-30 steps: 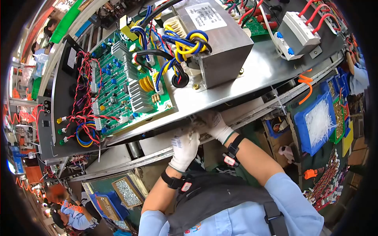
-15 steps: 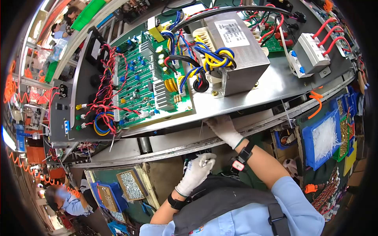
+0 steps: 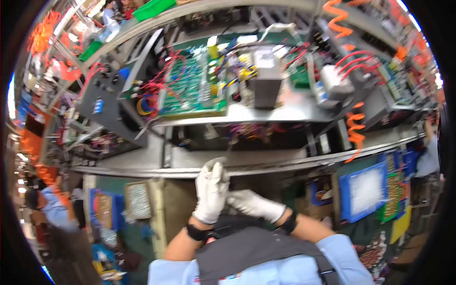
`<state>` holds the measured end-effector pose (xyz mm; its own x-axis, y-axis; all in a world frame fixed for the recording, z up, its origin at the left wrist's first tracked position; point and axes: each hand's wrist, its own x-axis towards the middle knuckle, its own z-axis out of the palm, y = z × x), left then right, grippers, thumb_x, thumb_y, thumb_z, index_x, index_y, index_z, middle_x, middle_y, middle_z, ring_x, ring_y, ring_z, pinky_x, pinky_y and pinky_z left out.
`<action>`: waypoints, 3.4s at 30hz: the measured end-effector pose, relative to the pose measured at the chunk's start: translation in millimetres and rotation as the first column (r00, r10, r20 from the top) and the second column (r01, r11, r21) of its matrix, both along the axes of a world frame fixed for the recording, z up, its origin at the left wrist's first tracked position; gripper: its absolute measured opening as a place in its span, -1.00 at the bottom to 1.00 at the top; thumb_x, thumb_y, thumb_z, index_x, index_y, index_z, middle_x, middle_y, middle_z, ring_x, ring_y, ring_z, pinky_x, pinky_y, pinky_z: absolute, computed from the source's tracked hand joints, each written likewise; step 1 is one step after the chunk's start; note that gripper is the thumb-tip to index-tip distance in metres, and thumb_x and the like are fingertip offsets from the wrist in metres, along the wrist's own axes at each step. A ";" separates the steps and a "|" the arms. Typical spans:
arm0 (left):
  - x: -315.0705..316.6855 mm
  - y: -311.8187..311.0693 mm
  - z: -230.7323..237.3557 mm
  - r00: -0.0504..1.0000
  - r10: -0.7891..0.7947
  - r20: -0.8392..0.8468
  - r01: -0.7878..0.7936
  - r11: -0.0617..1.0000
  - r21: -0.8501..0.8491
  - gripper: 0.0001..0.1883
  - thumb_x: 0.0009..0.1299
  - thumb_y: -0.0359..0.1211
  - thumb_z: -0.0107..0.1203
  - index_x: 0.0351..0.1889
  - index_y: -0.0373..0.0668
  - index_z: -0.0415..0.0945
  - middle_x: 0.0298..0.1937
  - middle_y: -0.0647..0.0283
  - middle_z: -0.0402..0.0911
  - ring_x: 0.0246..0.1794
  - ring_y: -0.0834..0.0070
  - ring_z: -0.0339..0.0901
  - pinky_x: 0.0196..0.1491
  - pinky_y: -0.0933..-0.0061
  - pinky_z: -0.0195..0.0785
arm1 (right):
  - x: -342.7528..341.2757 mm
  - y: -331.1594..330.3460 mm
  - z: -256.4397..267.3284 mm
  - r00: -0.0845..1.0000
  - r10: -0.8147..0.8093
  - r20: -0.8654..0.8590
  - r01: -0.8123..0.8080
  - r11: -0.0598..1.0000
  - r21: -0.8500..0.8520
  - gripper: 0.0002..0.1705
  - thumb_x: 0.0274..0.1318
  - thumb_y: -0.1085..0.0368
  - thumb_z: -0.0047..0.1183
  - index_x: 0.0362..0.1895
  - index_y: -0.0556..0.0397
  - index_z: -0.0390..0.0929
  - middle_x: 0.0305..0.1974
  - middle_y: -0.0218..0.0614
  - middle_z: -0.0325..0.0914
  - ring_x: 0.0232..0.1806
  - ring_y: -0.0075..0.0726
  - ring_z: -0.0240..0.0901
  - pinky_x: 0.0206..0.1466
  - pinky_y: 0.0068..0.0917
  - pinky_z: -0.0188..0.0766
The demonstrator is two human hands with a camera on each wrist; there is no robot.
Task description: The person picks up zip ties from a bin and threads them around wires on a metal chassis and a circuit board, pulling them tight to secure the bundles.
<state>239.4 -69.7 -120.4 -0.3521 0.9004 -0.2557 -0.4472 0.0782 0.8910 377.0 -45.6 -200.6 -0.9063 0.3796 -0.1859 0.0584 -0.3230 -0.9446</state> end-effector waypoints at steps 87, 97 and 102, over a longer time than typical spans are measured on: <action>2.2 391.9 196.3 -0.591 -0.012 -0.806 0.804 0.074 -0.591 -0.65 0.24 -0.37 -0.02 0.01 -0.15 0.45 -0.19 -0.08 0.58 -0.28 -0.04 0.57 -0.27 -0.01 0.44 | 37.2 203.5 174.9 0.709 -0.688 0.153 0.597 0.702 0.389 -0.52 0.42 0.07 -0.23 0.16 0.19 0.36 -0.10 -0.19 0.45 0.04 -0.24 0.34 0.12 -0.41 0.31; -9.6 391.9 207.2 -0.600 -0.289 -0.746 0.722 0.207 -0.660 -0.70 0.38 -0.32 -0.12 0.01 -0.18 0.48 -0.49 0.02 0.56 -0.44 0.13 0.59 -0.31 0.21 0.42 | 39.3 210.0 169.3 0.551 -0.835 -0.005 0.726 0.476 0.497 -0.75 0.31 0.20 -0.12 -0.20 0.12 0.49 -0.19 -0.11 0.48 -0.17 -0.02 0.44 -0.08 -0.23 0.37; 36.5 377.9 232.4 -0.401 -0.460 -0.792 0.783 0.277 -0.557 -0.74 0.50 -0.25 -0.12 -0.09 -0.21 0.50 -0.46 0.01 0.55 -0.47 0.23 0.58 -0.33 0.30 0.40 | 31.5 225.2 148.2 0.641 -0.743 -0.194 0.370 0.077 0.926 -0.67 0.14 0.36 -0.09 0.01 0.16 0.42 -0.11 0.04 0.45 0.03 0.08 0.39 0.10 -0.19 0.35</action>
